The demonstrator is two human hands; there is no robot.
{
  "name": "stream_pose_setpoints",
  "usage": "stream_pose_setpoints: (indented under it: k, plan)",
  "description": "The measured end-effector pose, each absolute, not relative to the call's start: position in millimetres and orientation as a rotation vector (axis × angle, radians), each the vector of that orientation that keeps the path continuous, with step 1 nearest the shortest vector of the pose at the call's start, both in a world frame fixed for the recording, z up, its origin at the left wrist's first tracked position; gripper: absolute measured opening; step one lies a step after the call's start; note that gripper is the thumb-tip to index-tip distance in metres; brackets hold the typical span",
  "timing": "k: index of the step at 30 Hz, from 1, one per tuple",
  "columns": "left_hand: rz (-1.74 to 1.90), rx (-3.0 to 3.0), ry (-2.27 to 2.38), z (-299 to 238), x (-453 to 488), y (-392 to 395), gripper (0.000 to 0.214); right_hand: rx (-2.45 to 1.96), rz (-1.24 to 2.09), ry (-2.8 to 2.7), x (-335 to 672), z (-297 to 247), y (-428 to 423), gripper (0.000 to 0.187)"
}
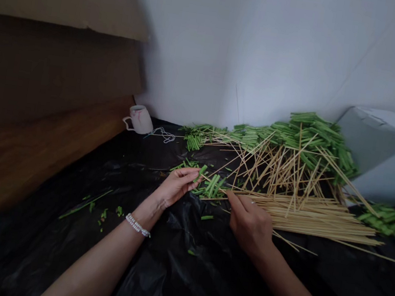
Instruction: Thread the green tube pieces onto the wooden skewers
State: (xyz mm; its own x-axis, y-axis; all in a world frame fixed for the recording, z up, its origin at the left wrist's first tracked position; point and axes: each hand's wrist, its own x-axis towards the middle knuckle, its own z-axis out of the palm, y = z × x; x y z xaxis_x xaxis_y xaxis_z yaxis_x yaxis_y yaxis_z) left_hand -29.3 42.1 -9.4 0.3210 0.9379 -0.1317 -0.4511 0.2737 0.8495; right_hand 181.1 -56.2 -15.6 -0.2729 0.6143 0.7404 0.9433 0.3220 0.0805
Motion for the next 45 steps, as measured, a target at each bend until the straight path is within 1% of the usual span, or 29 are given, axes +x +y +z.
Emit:
stream_pose_setpoints:
  k: [10,21,28,37,40,43,45]
  plan:
    - [1.017,0.858,0.689,-13,-34,42,0.021,-1.352,-0.715,-2.007,180,-17,-57,0.034]
    - [0.935,0.905,0.675,-12,-29,37,0.024,-1.319,-0.72,-2.016,179,-13,-58,0.032]
    - [1.017,0.829,0.701,-12,-33,43,0.022,-1.356,-0.69,-2.011,181,-13,-56,0.03]
    - [0.954,0.819,0.716,-9,-24,31,0.023,-1.338,-0.677,-2.022,178,-13,-59,0.032]
    - [1.036,0.946,0.775,-2,-26,35,0.027,-1.361,-0.692,-1.99,181,-12,-57,0.03]
    - [1.245,1.14,0.939,3,-36,45,0.033,-1.417,-0.728,-1.934,186,-10,-55,0.029]
    - [1.366,1.356,1.133,2,-43,51,0.028,-1.445,-0.739,-1.921,188,-9,-53,0.028]
